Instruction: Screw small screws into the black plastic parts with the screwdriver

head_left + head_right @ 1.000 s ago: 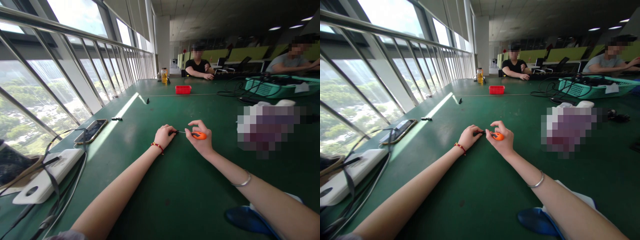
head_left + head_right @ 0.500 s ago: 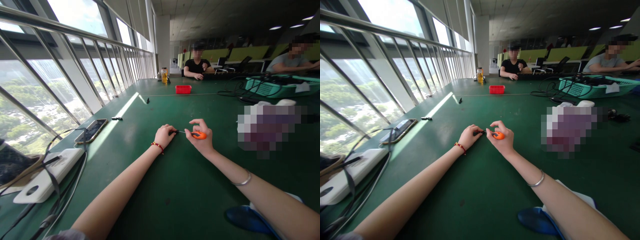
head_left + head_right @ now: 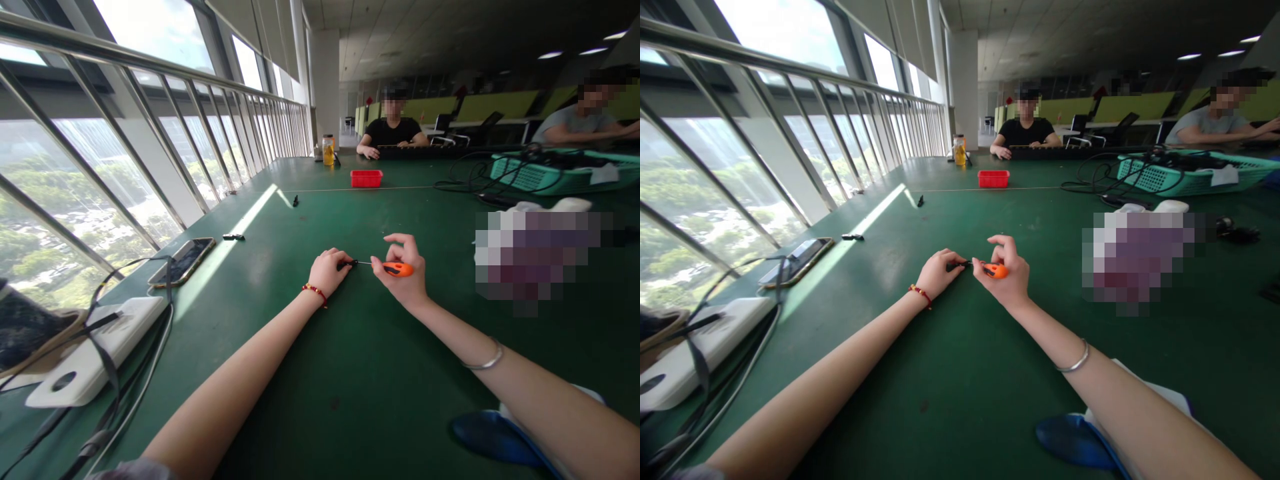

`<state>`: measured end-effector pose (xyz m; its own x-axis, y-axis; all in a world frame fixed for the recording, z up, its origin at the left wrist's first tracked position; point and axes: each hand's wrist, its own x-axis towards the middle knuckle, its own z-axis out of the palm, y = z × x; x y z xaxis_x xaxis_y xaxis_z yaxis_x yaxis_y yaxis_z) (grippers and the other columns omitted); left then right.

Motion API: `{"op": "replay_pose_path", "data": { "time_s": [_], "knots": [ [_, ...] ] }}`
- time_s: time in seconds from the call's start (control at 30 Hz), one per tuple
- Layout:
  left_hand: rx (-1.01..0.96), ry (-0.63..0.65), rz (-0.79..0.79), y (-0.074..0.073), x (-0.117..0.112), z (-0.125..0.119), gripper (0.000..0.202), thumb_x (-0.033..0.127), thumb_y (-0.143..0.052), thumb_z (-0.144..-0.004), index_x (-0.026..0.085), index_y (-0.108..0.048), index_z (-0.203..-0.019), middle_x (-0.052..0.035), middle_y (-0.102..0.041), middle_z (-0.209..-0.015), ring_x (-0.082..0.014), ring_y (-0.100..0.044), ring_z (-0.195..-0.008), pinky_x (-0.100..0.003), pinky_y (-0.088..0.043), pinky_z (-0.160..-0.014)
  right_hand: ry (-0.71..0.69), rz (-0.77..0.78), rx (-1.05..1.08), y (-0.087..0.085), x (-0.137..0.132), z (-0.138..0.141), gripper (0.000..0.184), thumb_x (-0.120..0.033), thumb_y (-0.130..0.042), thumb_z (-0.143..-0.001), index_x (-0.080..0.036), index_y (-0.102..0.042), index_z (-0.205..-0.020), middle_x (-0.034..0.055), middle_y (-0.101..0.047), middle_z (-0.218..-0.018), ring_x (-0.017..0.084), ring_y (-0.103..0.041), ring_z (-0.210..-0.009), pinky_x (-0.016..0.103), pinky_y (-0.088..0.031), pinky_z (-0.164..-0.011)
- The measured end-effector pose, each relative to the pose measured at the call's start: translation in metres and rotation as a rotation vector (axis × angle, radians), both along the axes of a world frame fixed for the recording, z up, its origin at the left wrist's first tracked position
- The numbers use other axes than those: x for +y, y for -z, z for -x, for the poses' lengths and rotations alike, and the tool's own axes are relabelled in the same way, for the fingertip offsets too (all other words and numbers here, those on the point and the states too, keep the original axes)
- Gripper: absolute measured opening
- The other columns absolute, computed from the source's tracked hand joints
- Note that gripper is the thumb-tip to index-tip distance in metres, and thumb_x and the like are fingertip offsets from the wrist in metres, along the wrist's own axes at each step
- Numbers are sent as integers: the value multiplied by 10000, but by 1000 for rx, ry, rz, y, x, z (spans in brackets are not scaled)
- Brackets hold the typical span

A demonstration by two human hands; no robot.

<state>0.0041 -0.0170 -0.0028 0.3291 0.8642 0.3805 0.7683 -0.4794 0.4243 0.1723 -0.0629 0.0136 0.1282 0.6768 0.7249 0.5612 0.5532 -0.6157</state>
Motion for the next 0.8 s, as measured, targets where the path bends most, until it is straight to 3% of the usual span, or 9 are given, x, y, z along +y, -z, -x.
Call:
{"op": "replay_pose_path", "data": {
  "time_s": [0.1,0.17,0.27,0.4,0.47,0.6,0.7,0.8],
  "knots": [
    [1,4,0,0,0,0,129,205,-582,-792,212,-687,-869,-28,-633,-891,-181,-574,-875,-306,-474,-815,-53,75,-6,-2,-3,1,150,-352,-549,-775,-235,-479,-837,-94,-445,-439,124,-469,-404,273,-406,-546],
    [2,4,2,0,0,0,129,207,-581,-794,211,-688,-867,-28,-633,-888,-182,-574,-874,-308,-473,-810,-80,69,9,-3,-3,1,129,-322,-540,-781,-235,-474,-850,-92,-457,-454,123,-477,-408,272,-411,-553],
    [-1,4,1,-1,0,0,127,206,-584,-791,213,-687,-865,-26,-634,-884,-183,-575,-878,-311,-473,-812,-61,-6,23,0,-1,1,230,-270,-568,-738,-223,-472,-941,-58,-500,-588,128,-495,-484,277,-425,-555],
    [-7,2,2,-1,0,0,126,201,-591,-785,211,-688,-864,-28,-634,-884,-185,-575,-876,-312,-473,-813,8,-156,32,2,3,-2,436,-267,-621,-660,-201,-450,-1055,51,-546,-911,175,-564,-761,307,-465,-651],
    [-6,4,0,0,0,0,127,203,-588,-787,208,-689,-863,-30,-633,-885,-185,-574,-873,-314,-473,-809,23,-141,7,1,3,-2,441,-298,-638,-653,-210,-448,-1041,3,-538,-777,167,-550,-689,303,-455,-635],
    [-2,5,-3,0,0,0,130,208,-583,-793,208,-690,-867,-28,-632,-883,-185,-574,-874,-313,-472,-807,-33,35,-11,-1,-1,1,201,-348,-581,-746,-231,-473,-869,-92,-428,-469,119,-448,-420,261,-384,-513],
    [-3,4,0,0,-1,0,130,204,-585,-792,206,-690,-870,-29,-632,-882,-184,-575,-871,-309,-472,-803,-69,46,1,-1,-2,3,121,-311,-545,-775,-229,-477,-833,-67,-500,-539,106,-468,-426,258,-393,-528],
    [-4,5,0,-1,-1,-1,131,198,-588,-789,205,-690,-871,-29,-632,-884,-184,-575,-873,-308,-471,-806,-53,-52,21,1,-1,2,247,-262,-570,-728,-227,-471,-952,-40,-523,-674,114,-489,-510,270,-432,-569]
  ]
}}
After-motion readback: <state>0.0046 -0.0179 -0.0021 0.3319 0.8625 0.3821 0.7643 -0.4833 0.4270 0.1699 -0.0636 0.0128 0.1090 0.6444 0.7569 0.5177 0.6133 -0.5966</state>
